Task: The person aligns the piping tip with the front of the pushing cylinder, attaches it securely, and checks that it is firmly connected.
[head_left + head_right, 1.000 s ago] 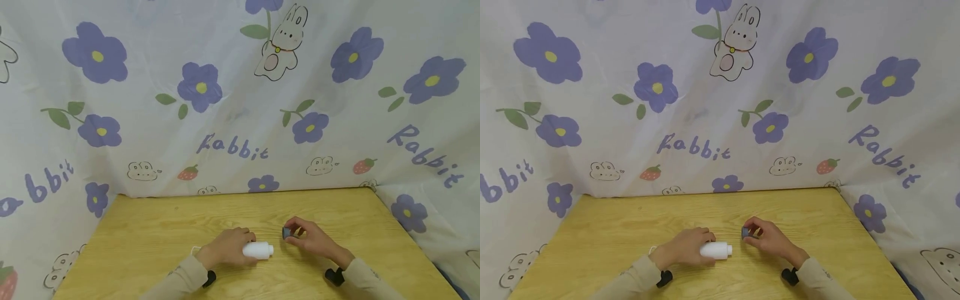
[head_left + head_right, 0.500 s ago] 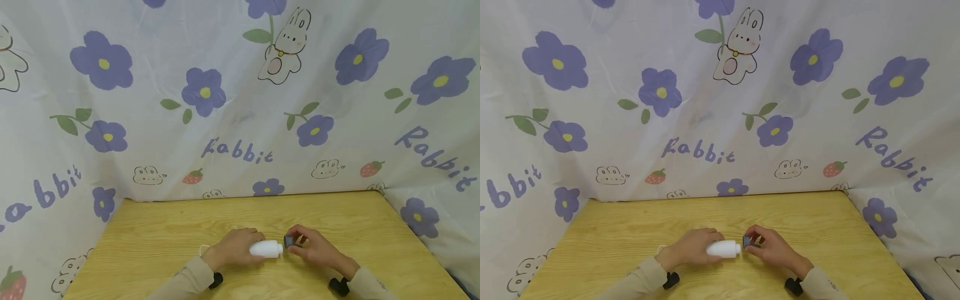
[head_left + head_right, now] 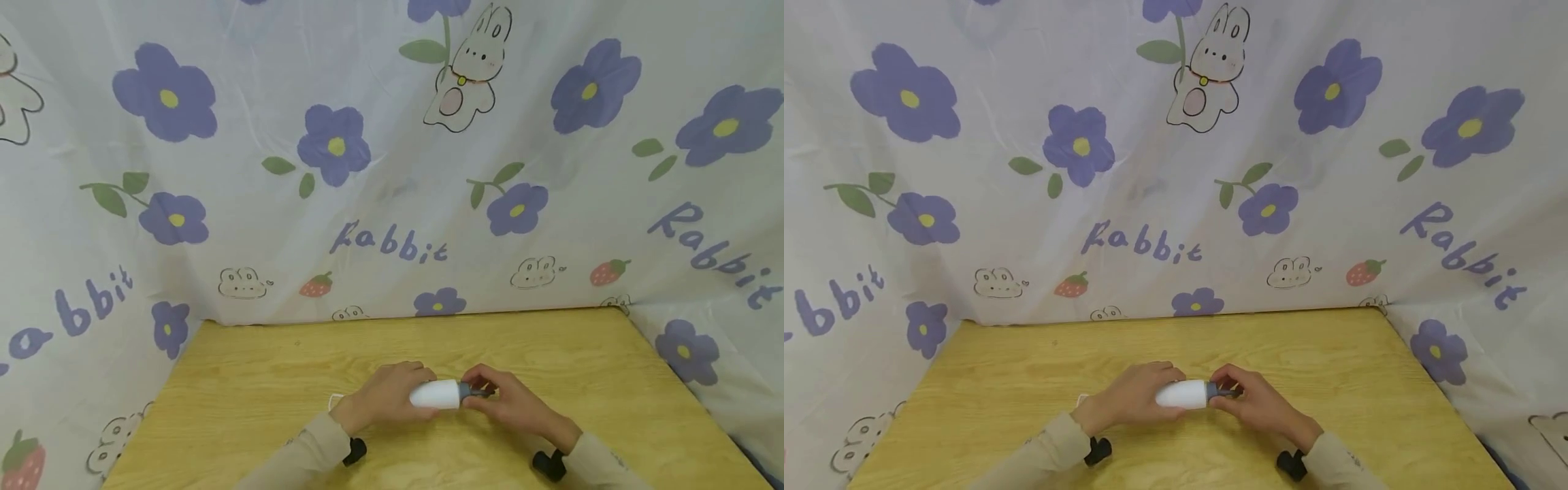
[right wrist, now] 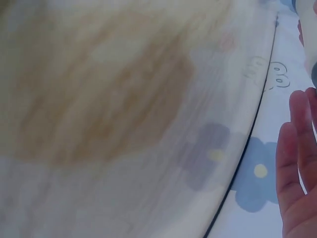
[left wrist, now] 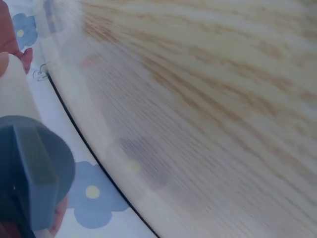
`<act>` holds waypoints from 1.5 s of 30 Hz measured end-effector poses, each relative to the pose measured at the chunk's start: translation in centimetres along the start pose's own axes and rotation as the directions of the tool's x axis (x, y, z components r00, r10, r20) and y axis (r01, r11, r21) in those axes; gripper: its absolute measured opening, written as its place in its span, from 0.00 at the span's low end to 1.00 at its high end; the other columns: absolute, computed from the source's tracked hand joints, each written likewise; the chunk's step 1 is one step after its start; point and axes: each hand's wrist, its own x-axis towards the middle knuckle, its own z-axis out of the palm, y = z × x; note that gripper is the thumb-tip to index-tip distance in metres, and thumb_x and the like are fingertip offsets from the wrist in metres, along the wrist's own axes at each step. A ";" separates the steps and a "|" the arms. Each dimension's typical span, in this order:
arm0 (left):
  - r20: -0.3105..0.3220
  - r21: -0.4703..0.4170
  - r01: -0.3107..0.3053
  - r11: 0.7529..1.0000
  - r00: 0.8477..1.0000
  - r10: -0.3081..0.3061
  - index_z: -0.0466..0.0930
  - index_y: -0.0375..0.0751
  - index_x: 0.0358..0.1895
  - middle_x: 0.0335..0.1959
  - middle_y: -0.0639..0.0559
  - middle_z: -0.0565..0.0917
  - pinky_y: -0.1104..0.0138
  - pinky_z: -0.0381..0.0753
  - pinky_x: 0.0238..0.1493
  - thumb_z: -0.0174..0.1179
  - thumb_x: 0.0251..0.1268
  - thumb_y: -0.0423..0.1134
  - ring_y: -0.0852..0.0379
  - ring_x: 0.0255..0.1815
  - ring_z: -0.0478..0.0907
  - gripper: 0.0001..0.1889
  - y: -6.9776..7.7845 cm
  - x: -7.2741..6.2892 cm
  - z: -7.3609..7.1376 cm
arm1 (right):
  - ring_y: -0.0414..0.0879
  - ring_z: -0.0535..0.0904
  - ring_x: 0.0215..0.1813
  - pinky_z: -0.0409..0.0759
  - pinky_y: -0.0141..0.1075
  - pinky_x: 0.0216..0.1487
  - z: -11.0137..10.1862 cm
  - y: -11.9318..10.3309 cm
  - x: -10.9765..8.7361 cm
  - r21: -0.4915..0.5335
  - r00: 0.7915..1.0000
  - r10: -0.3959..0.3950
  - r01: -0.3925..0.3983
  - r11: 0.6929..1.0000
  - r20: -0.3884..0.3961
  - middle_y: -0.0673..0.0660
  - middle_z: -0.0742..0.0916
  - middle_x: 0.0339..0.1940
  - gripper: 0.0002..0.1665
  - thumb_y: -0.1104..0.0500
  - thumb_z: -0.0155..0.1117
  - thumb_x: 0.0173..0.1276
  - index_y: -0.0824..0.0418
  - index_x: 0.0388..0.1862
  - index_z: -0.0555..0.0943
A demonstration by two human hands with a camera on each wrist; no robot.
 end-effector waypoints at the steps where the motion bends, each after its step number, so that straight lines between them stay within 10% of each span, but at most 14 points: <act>1: -0.010 0.011 -0.006 1.000 1.000 0.007 0.82 0.55 0.53 0.42 0.60 0.83 0.76 0.72 0.30 0.65 0.60 0.61 0.69 0.33 0.75 0.22 0.0 0.1 -0.1 | 0.39 0.81 0.44 0.80 0.33 0.42 0.0 0.1 0.0 0.005 1.000 0.008 -0.008 1.000 -0.002 0.50 0.86 0.45 0.16 0.47 0.65 0.70 0.50 0.53 0.79; 26: -0.066 0.097 -0.101 0.990 0.992 0.108 0.82 0.54 0.53 0.41 0.58 0.83 0.76 0.72 0.30 0.66 0.61 0.58 0.65 0.34 0.76 0.21 1.2 0.7 -1.0 | 0.56 0.79 0.40 0.80 0.40 0.43 -1.1 0.0 -0.1 0.105 0.983 0.106 -0.123 0.987 0.153 0.64 0.84 0.41 0.27 0.49 0.31 0.85 0.59 0.52 0.80; 36: -0.055 0.084 -0.055 0.995 0.997 0.060 0.82 0.55 0.53 0.42 0.58 0.83 0.74 0.75 0.31 0.66 0.60 0.58 0.65 0.35 0.77 0.21 1.4 0.5 -1.5 | 0.42 0.79 0.50 0.77 0.38 0.50 -2.0 -0.8 -0.7 -0.070 0.999 0.032 -0.029 0.997 0.040 0.50 0.83 0.51 0.27 0.50 0.65 0.72 0.54 0.65 0.71; 45: -0.026 0.070 -0.081 0.994 0.996 0.083 0.82 0.54 0.54 0.43 0.57 0.83 0.74 0.75 0.32 0.66 0.61 0.58 0.65 0.36 0.77 0.21 1.7 0.5 -1.1 | 0.38 0.81 0.43 0.80 0.34 0.42 -1.3 -0.2 -1.1 -0.034 0.996 -0.082 0.084 0.996 0.042 0.51 0.86 0.46 0.16 0.52 0.64 0.72 0.52 0.56 0.78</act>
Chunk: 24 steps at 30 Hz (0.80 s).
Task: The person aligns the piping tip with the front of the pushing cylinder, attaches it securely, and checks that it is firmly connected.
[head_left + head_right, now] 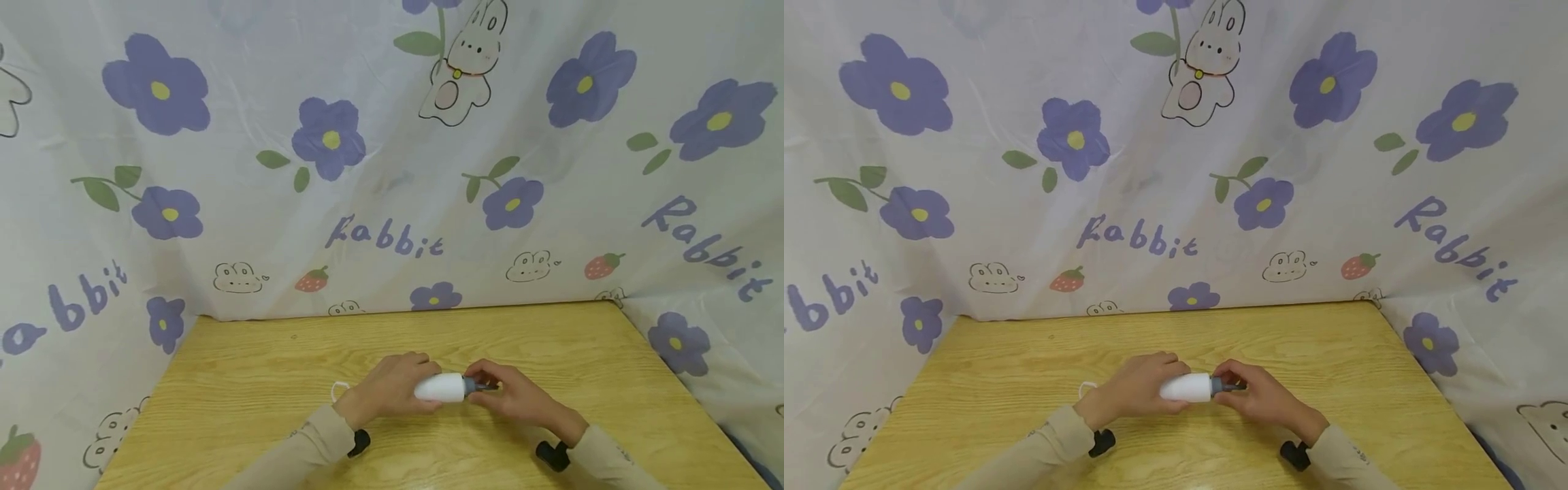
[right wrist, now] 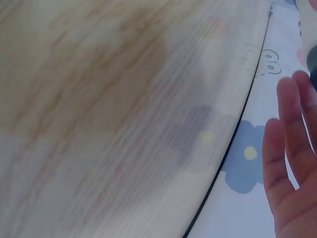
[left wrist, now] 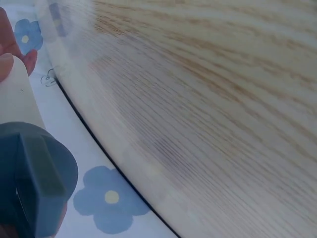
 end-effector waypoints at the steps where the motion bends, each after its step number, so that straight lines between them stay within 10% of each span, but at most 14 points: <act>1: -0.004 0.003 -0.004 1.000 1.000 0.004 0.82 0.54 0.54 0.43 0.57 0.83 0.74 0.75 0.33 0.66 0.61 0.58 0.65 0.36 0.77 0.21 0.0 0.0 0.1 | 0.37 0.81 0.42 0.80 0.34 0.42 0.0 0.0 0.0 0.008 1.000 0.001 -0.001 1.000 0.007 0.51 0.86 0.45 0.15 0.53 0.63 0.72 0.52 0.55 0.78; 13: -0.021 0.088 -0.047 0.995 0.999 0.049 0.82 0.55 0.53 0.42 0.58 0.83 0.74 0.75 0.33 0.66 0.61 0.59 0.64 0.36 0.77 0.21 0.4 0.1 0.3 | 0.60 0.76 0.38 0.76 0.37 0.39 -0.3 0.1 0.2 0.200 0.970 0.125 -0.167 0.965 0.209 0.72 0.82 0.39 0.19 0.54 0.40 0.84 0.61 0.50 0.78; 24: -0.091 0.161 -0.081 0.984 0.991 0.096 0.82 0.55 0.52 0.42 0.58 0.83 0.72 0.77 0.34 0.67 0.59 0.59 0.63 0.37 0.78 0.21 0.8 0.1 0.3 | 0.42 0.77 0.27 0.79 0.35 0.39 -0.2 0.6 0.5 0.266 0.950 0.177 -0.245 0.932 0.257 0.71 0.80 0.25 0.35 0.51 0.29 0.86 0.72 0.44 0.80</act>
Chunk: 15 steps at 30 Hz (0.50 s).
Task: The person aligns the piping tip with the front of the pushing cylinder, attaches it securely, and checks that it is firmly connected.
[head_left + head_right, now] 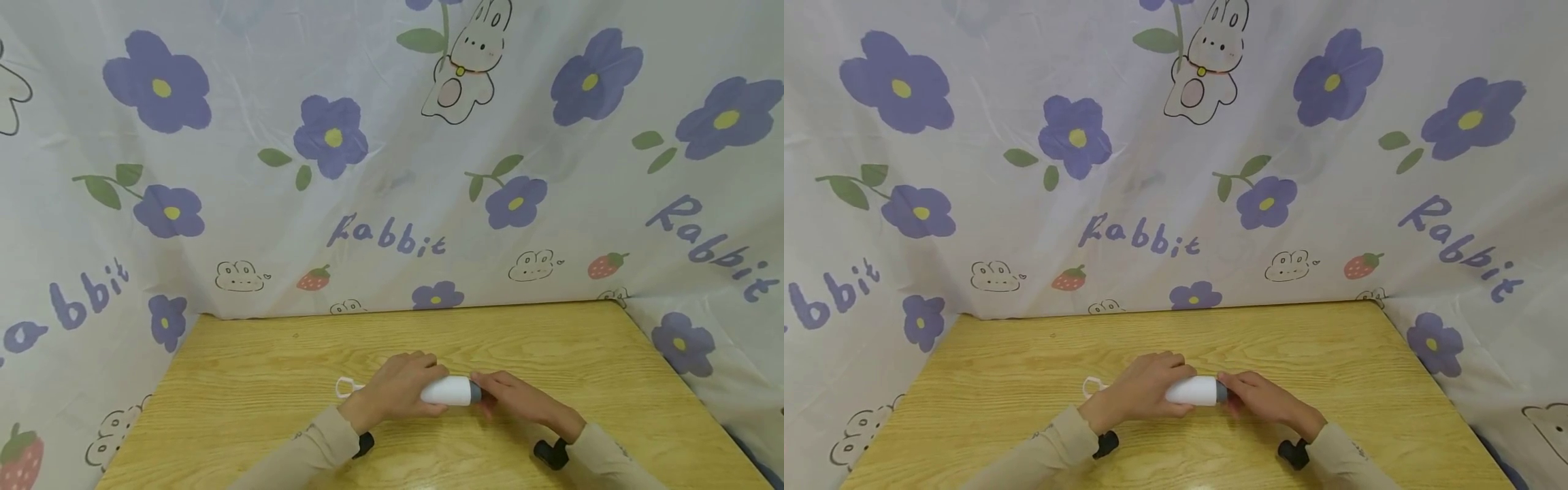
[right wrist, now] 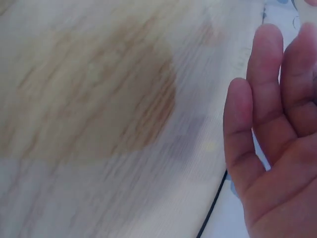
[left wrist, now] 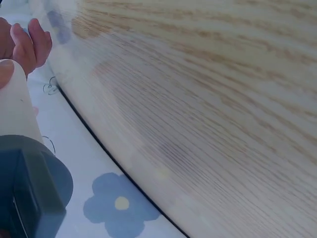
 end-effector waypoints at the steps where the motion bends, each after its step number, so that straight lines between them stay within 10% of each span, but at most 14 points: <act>1: -0.005 0.001 -0.002 1.000 1.000 0.002 0.82 0.55 0.52 0.42 0.58 0.83 0.72 0.77 0.34 0.67 0.59 0.60 0.63 0.37 0.78 0.21 0.0 0.0 0.1 | 0.42 0.77 0.26 0.79 0.35 0.38 0.0 0.0 0.0 -0.012 1.000 0.002 -0.002 1.000 -0.006 0.70 0.80 0.24 0.36 0.50 0.28 0.86 0.72 0.42 0.81; 7: -0.027 -0.028 0.015 0.999 1.000 -0.016 0.82 0.54 0.52 0.41 0.57 0.83 0.72 0.77 0.33 0.66 0.60 0.59 0.62 0.36 0.78 0.21 -0.2 0.0 0.4 | 0.53 0.82 0.38 0.81 0.38 0.42 -0.1 -0.9 -0.4 -0.170 0.990 -0.038 0.015 0.985 -0.137 0.64 0.86 0.38 0.28 0.51 0.33 0.85 0.63 0.51 0.81; 15: -0.005 -0.019 0.043 0.999 0.999 -0.043 0.82 0.55 0.52 0.41 0.58 0.82 0.72 0.76 0.31 0.66 0.60 0.61 0.62 0.35 0.77 0.22 -0.4 0.3 0.0 | 0.43 0.81 0.53 0.80 0.39 0.52 0.3 -0.9 -0.8 -0.332 0.968 -0.145 0.070 0.941 -0.207 0.50 0.84 0.54 0.22 0.46 0.63 0.72 0.52 0.60 0.76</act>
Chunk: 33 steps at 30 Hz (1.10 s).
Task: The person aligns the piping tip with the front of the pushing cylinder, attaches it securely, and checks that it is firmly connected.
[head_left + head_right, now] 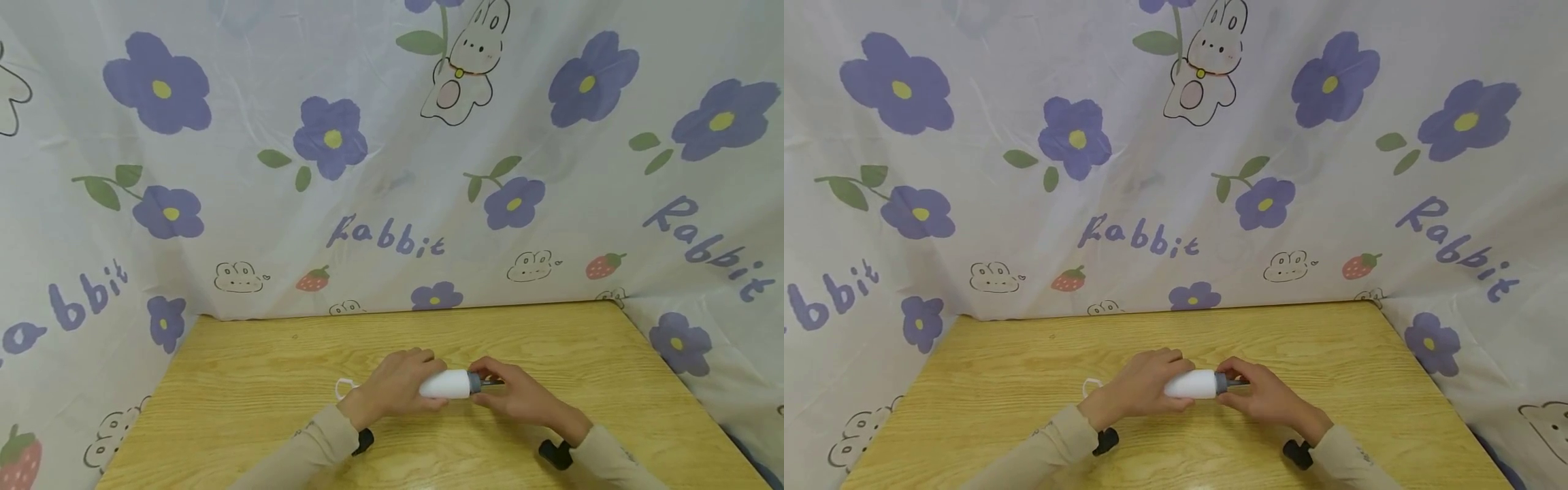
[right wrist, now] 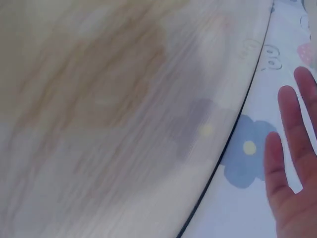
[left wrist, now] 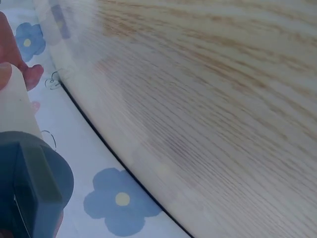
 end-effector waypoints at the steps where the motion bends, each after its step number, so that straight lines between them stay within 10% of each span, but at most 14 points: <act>1: -0.001 0.003 -0.004 1.000 1.000 0.004 0.82 0.55 0.52 0.41 0.58 0.82 0.72 0.76 0.31 0.66 0.60 0.61 0.62 0.34 0.77 0.22 0.0 0.0 0.0 | 0.42 0.81 0.52 0.80 0.40 0.51 0.1 0.1 0.0 0.001 1.000 -0.015 0.015 1.000 0.003 0.49 0.85 0.53 0.20 0.47 0.63 0.72 0.51 0.59 0.77; 7: -0.017 0.029 -0.057 0.998 0.998 0.057 0.82 0.55 0.51 0.40 0.58 0.83 0.72 0.77 0.33 0.67 0.59 0.59 0.63 0.35 0.78 0.20 0.3 -0.2 0.1 | 0.46 0.83 0.44 0.80 0.36 0.46 -0.1 0.5 0.0 0.134 0.993 -0.003 -0.013 0.991 0.116 0.55 0.87 0.45 0.13 0.54 0.52 0.80 0.55 0.51 0.82; 17: -0.008 0.041 -0.053 0.998 0.999 0.053 0.82 0.54 0.53 0.43 0.57 0.83 0.70 0.79 0.35 0.66 0.60 0.60 0.61 0.38 0.79 0.22 0.9 -0.2 -0.3 | 0.53 0.80 0.28 0.80 0.38 0.43 -0.6 0.6 0.4 0.327 0.969 -0.003 -0.081 0.942 0.248 0.78 0.80 0.28 0.32 0.54 0.33 0.85 0.76 0.41 0.81; 24: -0.003 -0.014 -0.009 1.000 1.000 0.009 0.81 0.54 0.52 0.41 0.57 0.83 0.73 0.76 0.32 0.67 0.60 0.59 0.63 0.36 0.78 0.22 0.3 -0.4 0.3 | 0.45 0.80 0.39 0.78 0.36 0.41 -0.1 0.1 0.1 -0.025 1.000 0.024 -0.024 0.999 -0.011 0.51 0.84 0.40 0.17 0.48 0.52 0.79 0.56 0.54 0.79; 29: 0.022 -0.036 0.011 0.999 1.000 -0.010 0.82 0.54 0.53 0.42 0.57 0.83 0.73 0.77 0.32 0.66 0.60 0.59 0.63 0.36 0.79 0.22 0.0 -0.5 0.1 | 0.35 0.79 0.48 0.81 0.37 0.46 0.5 0.2 -0.4 -0.339 0.979 -0.158 0.105 0.935 -0.132 0.40 0.83 0.49 0.22 0.43 0.66 0.69 0.49 0.58 0.78; 33: 0.048 -0.045 0.020 0.999 0.999 -0.018 0.82 0.54 0.53 0.43 0.57 0.83 0.73 0.77 0.32 0.66 0.61 0.59 0.63 0.37 0.79 0.21 0.1 -0.4 -0.2 | 0.35 0.79 0.48 0.82 0.37 0.47 0.7 0.4 -0.4 -0.317 0.964 -0.237 0.189 0.929 -0.119 0.41 0.83 0.49 0.16 0.49 0.66 0.70 0.46 0.55 0.78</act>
